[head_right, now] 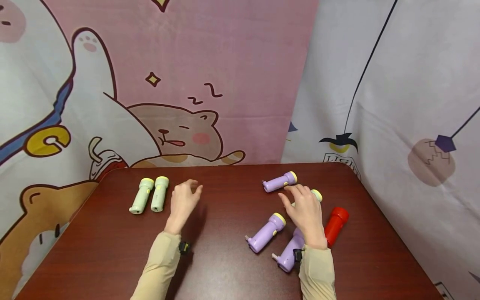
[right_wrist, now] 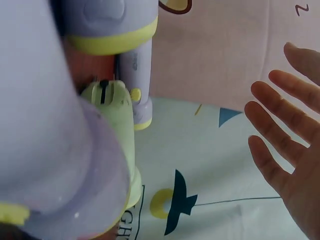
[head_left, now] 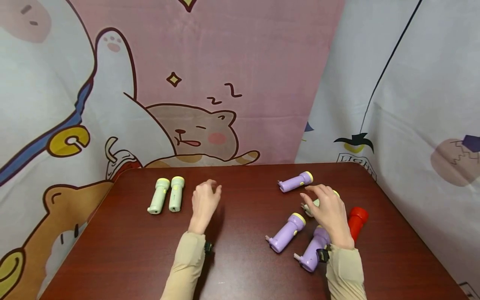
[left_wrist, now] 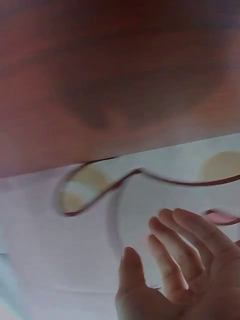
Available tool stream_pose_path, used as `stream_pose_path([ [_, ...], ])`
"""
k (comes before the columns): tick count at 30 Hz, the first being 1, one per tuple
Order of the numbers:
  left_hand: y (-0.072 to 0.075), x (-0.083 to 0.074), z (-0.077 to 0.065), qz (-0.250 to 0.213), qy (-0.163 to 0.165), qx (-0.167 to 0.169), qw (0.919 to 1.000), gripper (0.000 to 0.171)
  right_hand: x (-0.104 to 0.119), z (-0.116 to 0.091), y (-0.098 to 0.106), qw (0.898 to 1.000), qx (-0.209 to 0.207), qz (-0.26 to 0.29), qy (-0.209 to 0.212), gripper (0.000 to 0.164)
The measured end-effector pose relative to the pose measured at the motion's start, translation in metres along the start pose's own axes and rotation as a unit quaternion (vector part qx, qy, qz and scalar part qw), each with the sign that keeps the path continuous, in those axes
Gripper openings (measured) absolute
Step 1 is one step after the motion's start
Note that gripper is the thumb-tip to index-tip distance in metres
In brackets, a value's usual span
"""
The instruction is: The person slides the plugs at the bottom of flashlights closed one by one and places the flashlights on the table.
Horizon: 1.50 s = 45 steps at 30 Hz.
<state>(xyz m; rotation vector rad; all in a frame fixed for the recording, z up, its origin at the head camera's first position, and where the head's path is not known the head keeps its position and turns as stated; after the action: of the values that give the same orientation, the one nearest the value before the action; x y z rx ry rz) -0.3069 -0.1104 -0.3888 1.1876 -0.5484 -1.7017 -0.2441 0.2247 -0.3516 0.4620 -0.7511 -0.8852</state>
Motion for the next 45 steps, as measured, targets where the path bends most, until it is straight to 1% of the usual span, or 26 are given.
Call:
stream_pose_path([
  [2,-0.011,-0.024,-0.008,-0.010,-0.032,0.030,0.9990,0.024,-0.004,-0.001,0.001,1.000,-0.001,-0.001,-0.006,0.022],
  [4,-0.023,-0.047,-0.017,-0.017,-0.064,0.064,0.9957,0.025,-0.006,-0.002,0.003,1.000,-0.003,-0.002,-0.007,0.022],
  [9,-0.046,-0.095,-0.041,-0.012,-0.121,0.140,0.9827,0.030,-0.012,-0.004,0.008,1.000,-0.011,-0.005,-0.012,0.021],
  [12,-0.058,-0.119,-0.058,-0.003,-0.151,0.179,0.9722,0.035,-0.015,-0.006,0.009,1.000,-0.011,-0.008,-0.019,0.022],
  [14,-0.065,-0.133,-0.069,0.006,-0.174,0.198,0.9646,0.038,-0.017,-0.006,0.009,1.000,-0.010,-0.010,-0.024,0.022],
  [18,-0.079,-0.154,-0.086,0.034,-0.203,0.228,0.9515,0.043,-0.019,-0.007,0.009,0.999,-0.008,-0.012,-0.029,0.022],
  [22,-0.090,-0.164,-0.099,0.067,-0.216,0.248,0.9420,0.045,-0.019,-0.008,0.009,1.000,-0.010,-0.010,-0.025,0.022],
  [26,-0.096,-0.170,-0.108,0.081,-0.226,0.255,0.9368,0.046,-0.019,-0.007,0.008,1.000,-0.007,-0.009,-0.021,0.023],
  [29,-0.100,-0.171,-0.110,0.083,-0.229,0.256,0.9357,0.041,-0.018,-0.007,0.007,1.000,-0.005,-0.006,-0.019,0.023],
  [32,-0.104,-0.171,-0.111,0.075,-0.224,0.263,0.9355,0.037,-0.017,-0.007,0.006,1.000,-0.003,-0.006,-0.017,0.022],
  [37,-0.109,-0.168,-0.109,0.058,-0.216,0.276,0.9348,0.040,-0.017,-0.007,0.004,1.000,0.000,-0.008,-0.019,0.022],
  [41,-0.111,-0.167,-0.108,0.053,-0.214,0.278,0.9349,0.043,-0.016,-0.006,0.003,1.000,0.003,-0.007,-0.020,0.023],
  [45,-0.112,-0.165,-0.108,0.042,-0.203,0.287,0.9354,0.044,-0.014,-0.006,0.003,1.000,0.004,-0.005,-0.018,0.023],
])
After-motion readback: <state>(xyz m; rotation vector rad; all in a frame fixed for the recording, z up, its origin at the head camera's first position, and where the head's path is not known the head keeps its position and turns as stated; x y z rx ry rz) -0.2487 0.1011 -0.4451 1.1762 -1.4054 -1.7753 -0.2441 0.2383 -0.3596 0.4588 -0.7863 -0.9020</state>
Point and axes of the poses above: each hand's wrist, its own z-axis towards the middle knuckle, its own y-axis out of the back of the hand, x = y × z, the point moved 9 cm from there along z, towards the middle knuckle, and after that the axes turned 8 degrees about z, right-handed, at the moved point
